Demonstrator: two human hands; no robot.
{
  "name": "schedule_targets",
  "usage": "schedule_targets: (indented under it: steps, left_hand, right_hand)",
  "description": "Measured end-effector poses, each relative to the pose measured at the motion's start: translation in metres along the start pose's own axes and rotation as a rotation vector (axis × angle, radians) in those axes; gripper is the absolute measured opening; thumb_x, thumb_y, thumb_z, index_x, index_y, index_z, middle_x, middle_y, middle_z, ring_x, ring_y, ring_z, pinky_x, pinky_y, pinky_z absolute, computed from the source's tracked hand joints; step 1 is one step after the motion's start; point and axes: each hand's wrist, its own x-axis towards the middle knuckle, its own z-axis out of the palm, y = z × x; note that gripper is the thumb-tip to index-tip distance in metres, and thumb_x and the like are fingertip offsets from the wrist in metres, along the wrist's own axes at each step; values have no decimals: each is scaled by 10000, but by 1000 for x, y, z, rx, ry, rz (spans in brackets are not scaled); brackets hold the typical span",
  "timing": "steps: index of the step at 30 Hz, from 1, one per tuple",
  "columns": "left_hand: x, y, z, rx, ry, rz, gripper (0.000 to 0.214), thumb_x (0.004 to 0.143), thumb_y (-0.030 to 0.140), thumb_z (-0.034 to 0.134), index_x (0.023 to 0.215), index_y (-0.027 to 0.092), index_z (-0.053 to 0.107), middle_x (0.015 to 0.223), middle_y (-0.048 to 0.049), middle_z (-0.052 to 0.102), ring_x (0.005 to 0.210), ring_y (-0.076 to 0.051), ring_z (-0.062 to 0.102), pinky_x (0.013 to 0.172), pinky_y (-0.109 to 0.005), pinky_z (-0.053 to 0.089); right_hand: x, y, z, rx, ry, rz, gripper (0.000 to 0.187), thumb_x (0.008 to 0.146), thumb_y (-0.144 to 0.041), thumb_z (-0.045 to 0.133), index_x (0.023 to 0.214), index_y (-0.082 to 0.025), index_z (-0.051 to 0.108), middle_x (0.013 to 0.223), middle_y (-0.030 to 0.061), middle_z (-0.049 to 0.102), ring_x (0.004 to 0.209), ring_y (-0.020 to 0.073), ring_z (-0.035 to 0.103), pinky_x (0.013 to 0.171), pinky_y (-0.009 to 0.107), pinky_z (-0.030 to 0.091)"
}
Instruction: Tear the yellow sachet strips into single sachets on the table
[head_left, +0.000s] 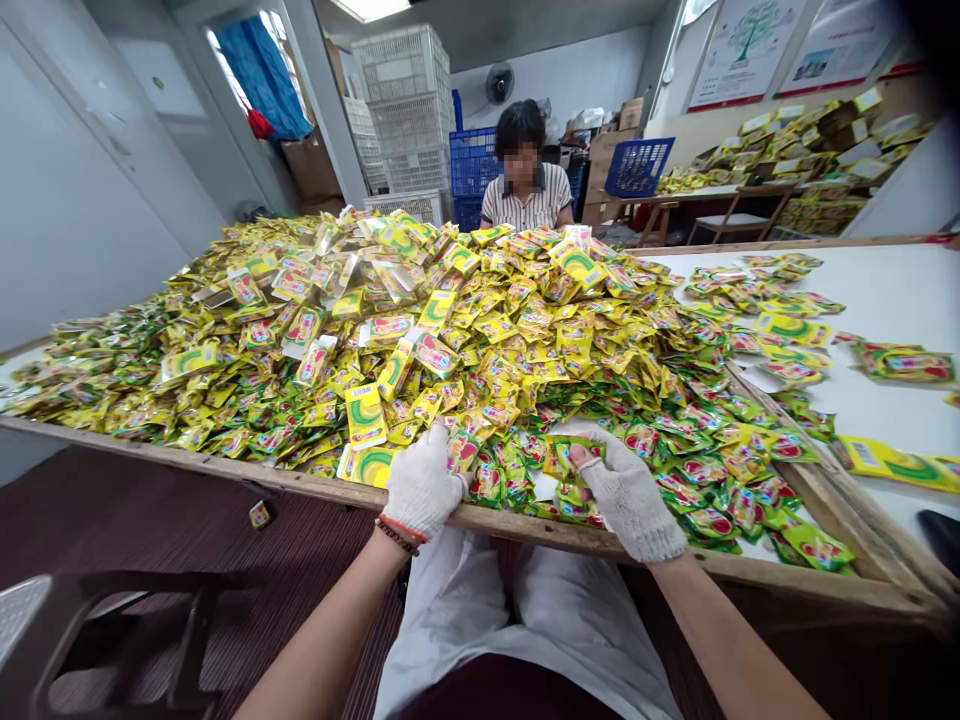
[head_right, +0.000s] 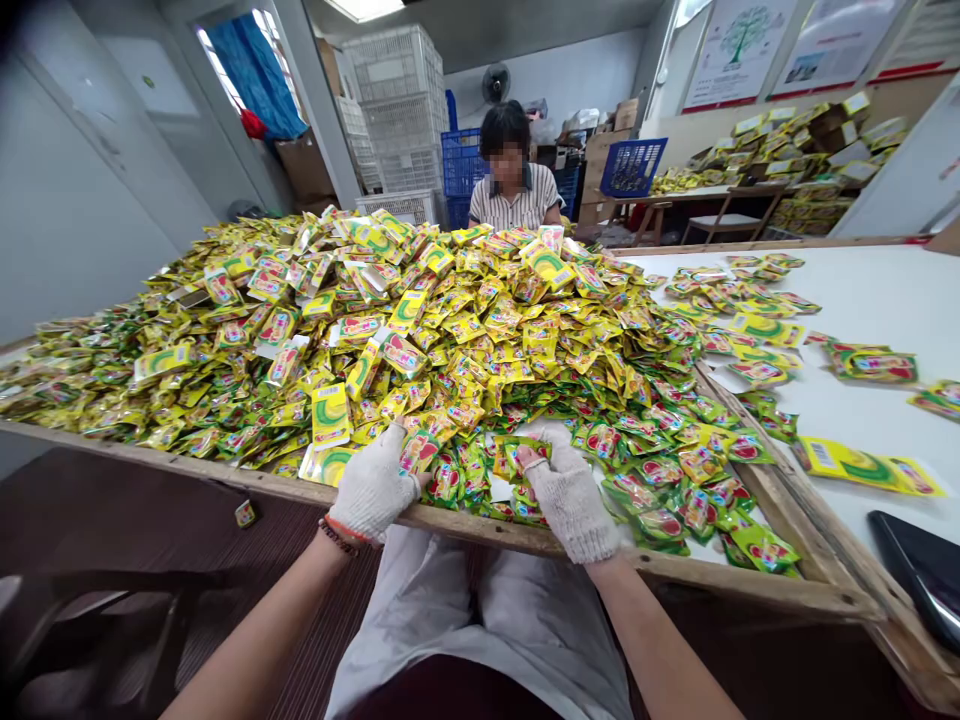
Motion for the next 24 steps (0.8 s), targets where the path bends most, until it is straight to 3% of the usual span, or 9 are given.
schedule_targets:
  steps: [5,10,14,20,24]
  left_hand:
    - [-12,0,-1,-91,1,216,679,736,354,597,1358,199,373,1165,-110,545,1044,-269,548,868,-356,444]
    - [-5,8,-12,57,29,162,646,726,418,629,1303,190,449,1121,-120,550,998,-300,544,814,-391,441]
    - [1,11,-18,-3,-30,320,639,689,379,674,1278,225,480,1167,-97,550,1051,-304,517,880,-412,417]
    - [-10,24,-12,-366,-102,406,597,706,369,644,1257,209,479,1146,-94,555,1035,-255,535,880,-361,443]
    - [-12,33,-3,-365,-149,493,571,671,354,662,1201,203,510,1121,-100,561,1036,-282,533,888,-397,446]
  right_hand:
    - [0,-9,1,36,-59,14,363,819,-507,543,994,-200,626,578,-6,561,460,132,505,415,243,389]
    - [1,-13,2,131,2,80,407,813,-527,552,1078,-219,573,640,1,586,475,139,528,419,249,433]
    - [1,-20,5,140,-13,77,437,802,-537,562,1096,-214,550,637,0,587,509,158,557,410,248,407]
    - [4,-27,6,-227,-85,-200,303,836,-460,519,896,-181,619,714,37,629,631,167,557,577,271,424]
    - [3,-27,5,-468,-219,-307,267,869,-426,491,881,-200,633,762,53,663,684,184,581,620,275,412]
